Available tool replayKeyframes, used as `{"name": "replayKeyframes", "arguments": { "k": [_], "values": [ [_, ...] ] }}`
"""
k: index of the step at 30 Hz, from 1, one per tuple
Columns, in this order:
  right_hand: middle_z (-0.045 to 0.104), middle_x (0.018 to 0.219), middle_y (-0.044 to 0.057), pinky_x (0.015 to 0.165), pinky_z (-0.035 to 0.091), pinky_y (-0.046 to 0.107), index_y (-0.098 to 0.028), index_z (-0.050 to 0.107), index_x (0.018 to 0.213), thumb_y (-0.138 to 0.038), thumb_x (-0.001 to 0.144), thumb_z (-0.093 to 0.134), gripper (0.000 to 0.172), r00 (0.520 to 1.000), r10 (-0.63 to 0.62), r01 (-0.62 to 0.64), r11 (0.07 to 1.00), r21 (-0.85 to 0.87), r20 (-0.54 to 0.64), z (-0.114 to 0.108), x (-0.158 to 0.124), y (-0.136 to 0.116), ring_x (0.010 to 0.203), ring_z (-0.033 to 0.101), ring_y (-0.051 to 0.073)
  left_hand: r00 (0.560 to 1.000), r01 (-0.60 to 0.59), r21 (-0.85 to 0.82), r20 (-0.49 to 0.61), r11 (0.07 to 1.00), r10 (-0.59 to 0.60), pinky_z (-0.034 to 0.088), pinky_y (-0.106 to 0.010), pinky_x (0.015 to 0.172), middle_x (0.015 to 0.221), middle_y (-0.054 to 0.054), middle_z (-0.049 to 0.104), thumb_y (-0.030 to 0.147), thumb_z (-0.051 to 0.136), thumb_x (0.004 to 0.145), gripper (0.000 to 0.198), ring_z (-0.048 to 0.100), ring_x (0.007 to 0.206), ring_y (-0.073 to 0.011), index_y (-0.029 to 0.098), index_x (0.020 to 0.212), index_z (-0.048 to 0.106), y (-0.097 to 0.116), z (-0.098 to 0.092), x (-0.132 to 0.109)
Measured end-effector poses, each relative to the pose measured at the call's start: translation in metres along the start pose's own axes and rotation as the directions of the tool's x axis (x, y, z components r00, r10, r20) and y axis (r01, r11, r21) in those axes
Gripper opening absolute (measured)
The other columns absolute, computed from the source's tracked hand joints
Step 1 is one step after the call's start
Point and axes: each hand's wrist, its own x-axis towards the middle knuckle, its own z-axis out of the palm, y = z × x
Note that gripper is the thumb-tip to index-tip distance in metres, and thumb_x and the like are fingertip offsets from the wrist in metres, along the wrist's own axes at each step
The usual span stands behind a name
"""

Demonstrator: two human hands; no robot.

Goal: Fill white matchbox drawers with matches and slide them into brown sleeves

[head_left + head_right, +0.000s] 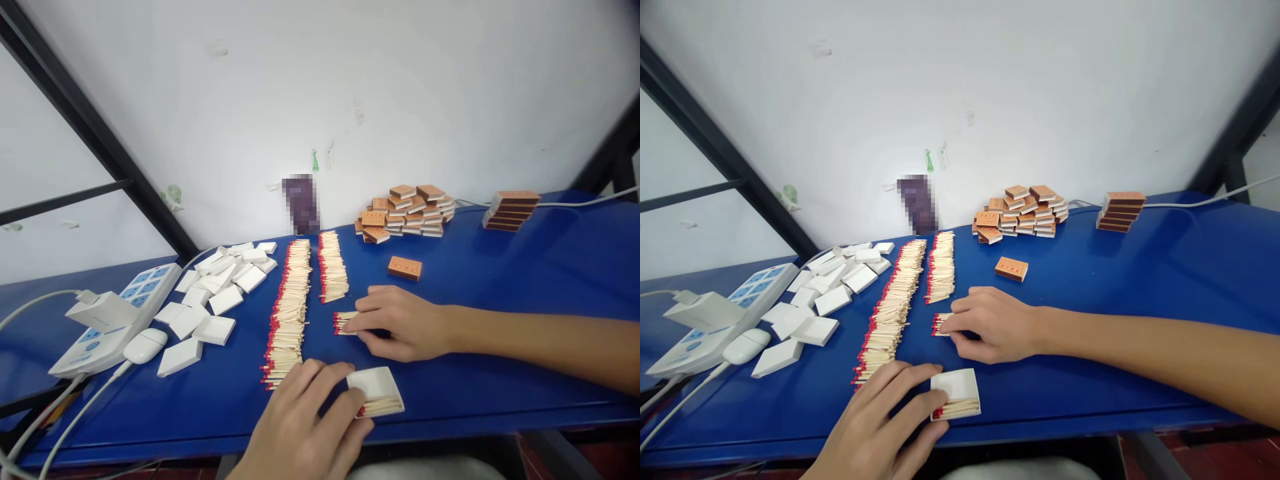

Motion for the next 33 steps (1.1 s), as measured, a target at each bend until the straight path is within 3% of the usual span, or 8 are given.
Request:
{"name": "replayKeyframes", "arguments": {
  "k": [10,16,33],
  "values": [
    [0.059,0.074,0.002,0.064,0.028,0.029,-0.017,0.073,0.106,-0.018,0.095,0.047,0.028,1.0,-0.019,0.019,1.0,-0.007,-0.014,0.0001,-0.0001,0.0003,0.062,0.043,0.013,1.0,0.004,-0.006,0.005,1.0,-0.004,0.059,-0.037,0.079,0.109,-0.007,0.071,0.024,0.053,0.1,0.017,0.064,0.091,-0.0221,0.019,0.103,0.069,-0.001,-0.0011,-0.0008],
    [0.063,0.078,0.002,0.066,0.029,0.031,-0.019,0.072,0.111,-0.022,0.096,0.049,0.028,0.993,0.107,-0.107,0.994,-0.008,0.055,-0.0005,0.0003,-0.0017,0.067,0.05,0.015,1.0,0.013,-0.009,0.015,1.0,-0.013,0.059,-0.036,0.08,0.108,-0.007,0.071,0.023,0.053,0.1,0.016,0.064,0.091,-0.0214,0.019,0.103,0.069,0.0006,-0.0034,0.0006],
    [0.063,0.077,0.003,0.068,0.031,0.032,-0.016,0.073,0.107,-0.021,0.097,0.048,0.028,0.991,0.13,-0.13,0.991,-0.018,0.039,0.0008,0.0001,-0.0015,0.067,0.051,0.015,1.0,0.022,-0.01,0.02,1.0,-0.022,0.058,-0.036,0.081,0.11,-0.008,0.071,0.023,0.054,0.1,0.015,0.064,0.092,-0.0212,0.019,0.103,0.069,0.0011,-0.0025,0.0006]
  ]
}}
